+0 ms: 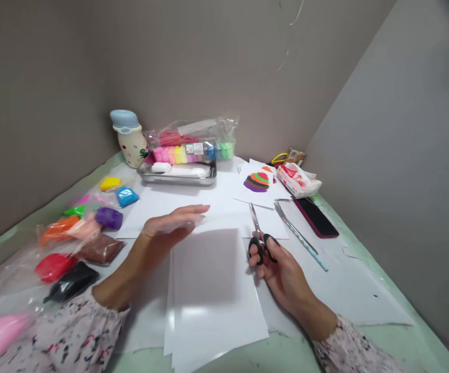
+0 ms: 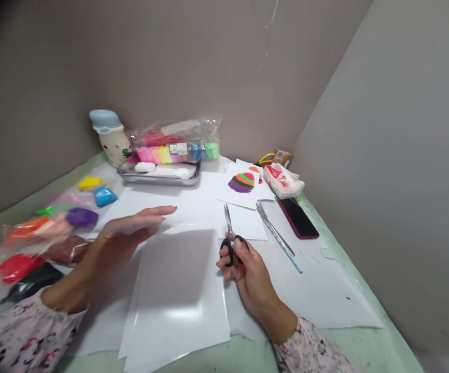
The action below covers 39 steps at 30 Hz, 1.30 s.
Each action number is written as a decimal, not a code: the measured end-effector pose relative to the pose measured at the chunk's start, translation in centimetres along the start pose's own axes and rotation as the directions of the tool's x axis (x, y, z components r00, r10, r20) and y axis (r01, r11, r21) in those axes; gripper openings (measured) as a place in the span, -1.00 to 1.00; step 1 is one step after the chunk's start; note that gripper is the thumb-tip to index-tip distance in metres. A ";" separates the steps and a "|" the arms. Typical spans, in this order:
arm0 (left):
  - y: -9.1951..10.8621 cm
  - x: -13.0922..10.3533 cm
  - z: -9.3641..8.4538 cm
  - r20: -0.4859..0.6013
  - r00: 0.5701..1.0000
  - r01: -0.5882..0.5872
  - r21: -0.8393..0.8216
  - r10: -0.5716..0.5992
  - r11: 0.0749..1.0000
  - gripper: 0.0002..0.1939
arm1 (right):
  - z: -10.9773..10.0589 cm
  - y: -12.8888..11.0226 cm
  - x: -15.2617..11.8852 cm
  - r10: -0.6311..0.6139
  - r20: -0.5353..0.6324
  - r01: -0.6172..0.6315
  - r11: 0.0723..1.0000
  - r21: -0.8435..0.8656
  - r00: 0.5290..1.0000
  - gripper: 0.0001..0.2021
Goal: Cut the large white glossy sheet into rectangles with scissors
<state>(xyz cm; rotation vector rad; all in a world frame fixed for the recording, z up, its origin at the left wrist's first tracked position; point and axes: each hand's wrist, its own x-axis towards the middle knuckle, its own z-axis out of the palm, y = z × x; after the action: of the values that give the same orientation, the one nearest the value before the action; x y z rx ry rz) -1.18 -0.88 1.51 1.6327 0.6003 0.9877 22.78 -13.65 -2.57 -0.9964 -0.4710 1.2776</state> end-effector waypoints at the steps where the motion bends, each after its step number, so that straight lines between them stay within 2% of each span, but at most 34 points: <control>1: 0.1 -0.1 0.0 0.075 0.992 -0.114 0.136 0.104 0.984 -0.69 | 0.0 -0.1 0.1 0.034 -0.010 -0.033 0.996 0.079 0.999 -0.63; 3: 0.1 -0.3 0.3 0.188 0.950 -0.304 0.372 0.249 0.877 -0.75 | 0.1 -0.3 0.1 0.079 -0.024 -0.073 0.979 0.192 0.997 -0.64; 5: 0.0 -0.5 1.1 0.200 0.932 -0.362 0.510 0.302 0.780 -0.82 | 0.2 -0.4 0.1 0.074 -0.005 -0.071 0.977 0.200 0.997 -0.70; 6: -0.1 -0.6 1.6 0.174 0.935 -0.354 0.536 0.310 0.767 -0.85 | 0.3 -0.4 0.0 0.056 0.019 -0.059 0.985 0.162 0.998 -0.73; 8: -0.2 -0.6 2.3 0.059 0.951 -0.289 0.519 0.304 0.804 -0.84 | 0.3 -0.2 -0.1 0.025 0.054 -0.028 0.998 0.053 0.998 -0.67; 10: -0.2 -0.4 2.6 -0.122 0.963 -0.165 0.442 0.241 0.882 -0.58 | 0.2 0.1 -0.2 -0.026 0.040 0.029 0.997 -0.069 0.999 -0.57; 12: 0.0 0.0 2.5 -0.275 0.960 0.016 0.267 0.060 0.964 -0.32 | -0.1 0.4 -0.2 -0.112 0.014 0.113 0.975 -0.193 0.994 -0.55; 13: 0.1 0.1 2.3 -0.300 0.951 0.114 0.129 -0.070 0.985 -0.29 | -0.2 0.6 -0.2 -0.155 0.008 0.152 0.955 -0.253 0.988 -0.55; 14: 0.2 0.3 2.2 -0.273 0.939 0.205 -0.037 -0.207 0.978 -0.33 | -0.4 0.7 -0.1 -0.188 0.006 0.181 0.935 -0.305 0.982 -0.55; 16: 0.5 0.3 2.1 -0.100 0.904 0.356 -0.363 -0.416 0.861 -0.45 | -0.7 0.9 0.1 -0.215 -0.001 0.199 0.908 -0.368 0.977 -0.55; 18: 0.6 0.0 2.4 0.058 0.865 0.448 -0.541 -0.499 0.712 -0.43 | -0.8 1.0 0.2 -0.221 -0.027 0.193 0.900 -0.392 0.975 -0.55; 20: 0.7 -0.6 3.0 0.125 0.830 0.514 -0.549 -0.543 0.659 -0.51 | -0.7 0.9 0.3 -0.223 -0.051 0.185 0.899 -0.398 0.973 -0.55; 24: 0.8 -1.3 4.1 0.116 0.791 0.587 -0.422 -0.601 0.691 -0.73 | -0.5 0.7 0.3 -0.213 -0.069 0.168 0.898 -0.407 0.975 -0.54; 27: 0.7 -1.1 4.0 0.024 0.797 0.552 -0.431 -0.603 0.713 -0.80 | -0.3 0.5 0.1 -0.179 -0.059 0.139 0.899 -0.415 0.982 -0.53; 32: 0.5 -0.4 3.0 -0.101 0.796 0.504 -0.437 -0.597 0.745 -0.76 | 0.1 0.0 -0.3 -0.119 -0.020 0.092 0.859 -0.504 0.993 -0.61; 36: 0.6 -0.7 3.0 -0.068 0.814 0.470 -0.506 -0.576 0.723 -0.76 | 0.2 -0.1 -0.4 -0.166 -0.069 0.104 0.842 -0.529 0.984 -0.61; 39: 0.9 -1.2 3.5 0.027 0.832 0.459 -0.592 -0.554 0.662 -0.74 | 0.0 0.0 -0.2 -0.206 -0.127 0.115 0.854 -0.508 0.970 -0.57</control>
<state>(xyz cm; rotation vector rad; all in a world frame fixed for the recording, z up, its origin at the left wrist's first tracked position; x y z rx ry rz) 1.05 -3.97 1.79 0.7689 0.7257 0.7668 22.72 -13.87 -2.51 -1.4583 -0.7532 0.9170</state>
